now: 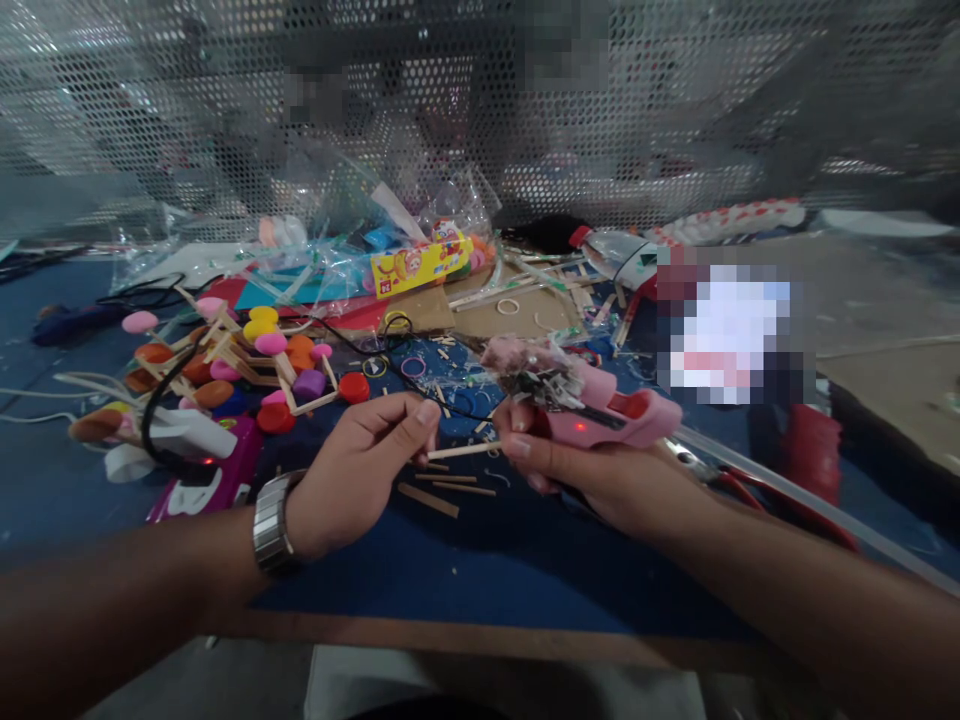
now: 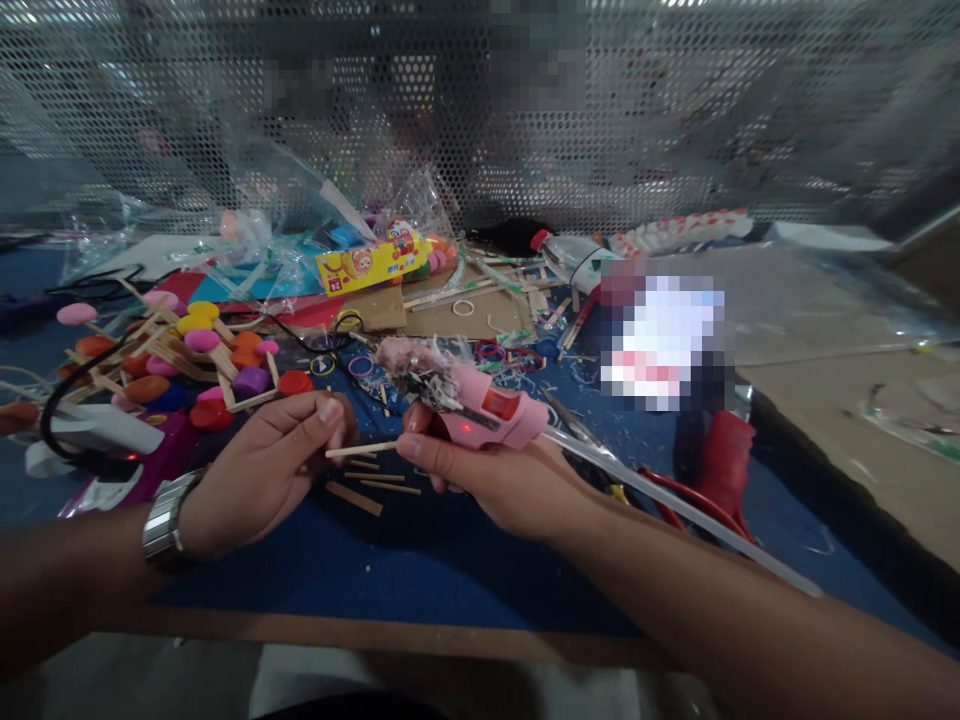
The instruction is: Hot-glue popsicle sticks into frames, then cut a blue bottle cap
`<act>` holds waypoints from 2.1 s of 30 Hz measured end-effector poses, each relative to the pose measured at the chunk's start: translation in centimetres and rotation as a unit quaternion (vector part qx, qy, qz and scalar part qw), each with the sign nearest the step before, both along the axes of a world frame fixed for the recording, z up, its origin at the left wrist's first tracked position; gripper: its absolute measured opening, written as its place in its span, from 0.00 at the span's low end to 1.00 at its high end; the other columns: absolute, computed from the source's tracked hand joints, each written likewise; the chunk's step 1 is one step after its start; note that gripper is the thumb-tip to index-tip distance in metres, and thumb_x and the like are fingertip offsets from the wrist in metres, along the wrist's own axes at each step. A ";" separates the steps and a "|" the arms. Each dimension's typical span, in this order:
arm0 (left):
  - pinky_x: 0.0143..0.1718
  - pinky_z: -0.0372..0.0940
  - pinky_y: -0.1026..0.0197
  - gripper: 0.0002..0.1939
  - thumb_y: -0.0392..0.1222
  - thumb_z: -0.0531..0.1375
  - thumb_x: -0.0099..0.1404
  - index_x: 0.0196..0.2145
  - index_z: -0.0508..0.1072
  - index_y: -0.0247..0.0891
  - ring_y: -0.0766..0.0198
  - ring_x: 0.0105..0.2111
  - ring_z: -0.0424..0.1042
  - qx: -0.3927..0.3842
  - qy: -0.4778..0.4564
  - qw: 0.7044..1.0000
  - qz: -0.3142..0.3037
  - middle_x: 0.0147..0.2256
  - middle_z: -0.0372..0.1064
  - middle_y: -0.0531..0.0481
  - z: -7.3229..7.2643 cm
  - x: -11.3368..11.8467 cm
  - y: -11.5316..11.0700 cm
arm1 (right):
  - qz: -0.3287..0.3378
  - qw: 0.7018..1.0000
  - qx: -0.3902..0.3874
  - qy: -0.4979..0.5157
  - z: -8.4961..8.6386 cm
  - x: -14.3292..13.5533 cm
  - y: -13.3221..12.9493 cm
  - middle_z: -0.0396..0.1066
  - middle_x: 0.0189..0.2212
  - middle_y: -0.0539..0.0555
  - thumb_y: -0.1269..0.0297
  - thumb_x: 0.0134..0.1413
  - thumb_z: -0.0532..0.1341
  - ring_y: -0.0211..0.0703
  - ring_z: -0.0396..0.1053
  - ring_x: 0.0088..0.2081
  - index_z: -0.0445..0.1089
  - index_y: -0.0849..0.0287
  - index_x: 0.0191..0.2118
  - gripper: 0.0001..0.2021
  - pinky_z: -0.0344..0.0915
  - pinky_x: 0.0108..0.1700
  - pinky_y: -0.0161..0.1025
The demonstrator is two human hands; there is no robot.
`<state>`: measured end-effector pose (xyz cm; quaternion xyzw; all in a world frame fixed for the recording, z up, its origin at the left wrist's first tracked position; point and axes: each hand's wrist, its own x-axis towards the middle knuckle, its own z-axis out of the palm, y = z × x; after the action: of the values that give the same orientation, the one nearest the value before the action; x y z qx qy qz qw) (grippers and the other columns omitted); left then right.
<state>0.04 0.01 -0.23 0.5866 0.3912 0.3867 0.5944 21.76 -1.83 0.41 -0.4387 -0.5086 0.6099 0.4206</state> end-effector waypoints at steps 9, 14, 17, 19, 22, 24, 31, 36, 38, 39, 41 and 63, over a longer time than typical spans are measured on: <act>0.30 0.61 0.63 0.28 0.62 0.61 0.69 0.24 0.77 0.35 0.66 0.26 0.65 0.044 0.102 0.989 -0.102 0.25 0.71 0.49 1.0 0.2 -0.2 | -0.004 0.999 0.024 -0.045 0.7 -0.2 -0.1 0.66 0.22 0.45 0.48 0.43 0.77 0.35 0.60 0.20 0.69 0.54 0.28 0.20 0.59 0.23 0.35; 0.28 0.60 0.64 0.25 0.58 0.61 0.70 0.24 0.77 0.35 0.67 0.25 0.63 0.067 0.111 0.988 -0.086 0.24 0.68 0.50 1.1 0.2 -0.3 | -0.045 0.999 0.010 -0.013 -0.6 0.0 -0.1 0.66 0.19 0.47 0.38 0.50 0.70 0.36 0.59 0.19 0.70 0.55 0.28 0.24 0.56 0.21 0.36; 0.28 0.60 0.65 0.24 0.57 0.61 0.71 0.25 0.77 0.35 0.67 0.25 0.63 0.070 0.106 0.988 -0.089 0.24 0.68 0.51 1.1 0.2 -0.3 | -0.071 0.997 -0.003 0.010 -1.2 0.1 -0.1 0.67 0.21 0.48 0.41 0.50 0.71 0.35 0.60 0.19 0.70 0.55 0.29 0.21 0.55 0.20 0.36; 0.29 0.62 0.65 0.23 0.55 0.61 0.71 0.26 0.77 0.35 0.67 0.25 0.65 0.071 0.102 0.988 -0.091 0.25 0.71 0.50 1.1 0.2 -0.4 | -0.063 0.998 -0.011 0.020 -1.1 0.1 -0.1 0.67 0.21 0.46 0.44 0.48 0.73 0.35 0.61 0.20 0.71 0.54 0.32 0.20 0.57 0.20 0.35; 0.31 0.65 0.66 0.20 0.51 0.61 0.72 0.26 0.78 0.36 0.67 0.27 0.69 0.073 0.102 0.987 -0.097 0.27 0.75 0.49 1.2 0.2 -0.4 | -0.042 0.999 -0.010 0.016 -0.7 -0.1 -0.2 0.69 0.23 0.46 0.49 0.43 0.77 0.35 0.62 0.20 0.73 0.54 0.36 0.20 0.59 0.21 0.34; 0.31 0.66 0.66 0.19 0.49 0.61 0.72 0.27 0.79 0.36 0.66 0.28 0.72 0.073 0.105 0.986 -0.104 0.29 0.77 0.48 1.2 0.2 -0.4 | -0.026 1.000 0.000 0.008 -0.5 -0.1 -0.2 0.72 0.26 0.47 0.53 0.41 0.78 0.34 0.62 0.20 0.74 0.53 0.35 0.19 0.61 0.21 0.35; 0.31 0.66 0.67 0.18 0.44 0.57 0.74 0.31 0.81 0.36 0.67 0.29 0.71 0.101 0.131 0.980 -0.113 0.31 0.78 0.49 1.2 0.2 -0.4 | -0.034 0.999 -0.002 -0.030 -0.2 0.0 -0.1 0.71 0.25 0.46 0.57 0.41 0.78 0.33 0.64 0.21 0.75 0.54 0.32 0.15 0.63 0.23 0.33; 0.32 0.67 0.70 0.16 0.42 0.54 0.77 0.36 0.78 0.36 0.70 0.29 0.69 0.124 0.139 0.975 -0.122 0.34 0.74 0.50 1.1 0.2 -0.9 | -0.056 0.998 0.000 -0.028 0.3 0.0 -0.1 0.68 0.22 0.45 0.57 0.38 0.78 0.32 0.61 0.20 0.73 0.56 0.28 0.16 0.62 0.22 0.33; 0.32 0.68 0.70 0.15 0.40 0.52 0.77 0.37 0.76 0.35 0.70 0.30 0.69 0.129 0.137 0.974 -0.130 0.34 0.73 0.50 1.0 0.3 -1.1 | -0.065 0.997 0.006 -0.030 0.3 -0.1 -0.1 0.66 0.20 0.44 0.56 0.38 0.78 0.32 0.60 0.19 0.71 0.56 0.26 0.17 0.61 0.21 0.33; 0.33 0.69 0.70 0.14 0.40 0.52 0.77 0.38 0.75 0.35 0.70 0.30 0.69 0.129 0.137 0.973 -0.133 0.35 0.72 0.50 1.0 0.3 -1.2 | -0.074 0.997 0.006 -0.029 0.3 -0.1 -0.1 0.66 0.19 0.44 0.55 0.38 0.78 0.32 0.60 0.19 0.72 0.56 0.26 0.17 0.61 0.21 0.33; 0.34 0.70 0.69 0.13 0.39 0.51 0.77 0.40 0.75 0.35 0.70 0.31 0.69 0.123 0.137 0.973 -0.138 0.36 0.71 0.50 0.9 0.3 -1.2 | -0.085 0.996 -0.003 -0.027 0.1 -0.1 0.0 0.67 0.19 0.44 0.53 0.37 0.78 0.33 0.61 0.19 0.73 0.56 0.28 0.18 0.60 0.21 0.33; 0.31 0.65 0.70 0.12 0.43 0.63 0.70 0.29 0.76 0.34 0.71 0.27 0.68 0.065 0.078 0.993 -0.066 0.28 0.72 0.53 1.2 0.3 -0.5 | -0.108 0.994 0.005 -0.026 -0.3 0.2 0.1 0.69 0.21 0.44 0.57 0.38 0.78 0.33 0.63 0.20 0.73 0.55 0.31 0.17 0.60 0.22 0.33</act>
<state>0.32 -0.50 0.95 0.6768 0.3712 0.3240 0.5470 22.00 -1.70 0.13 -0.5045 -0.4718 0.5469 0.4731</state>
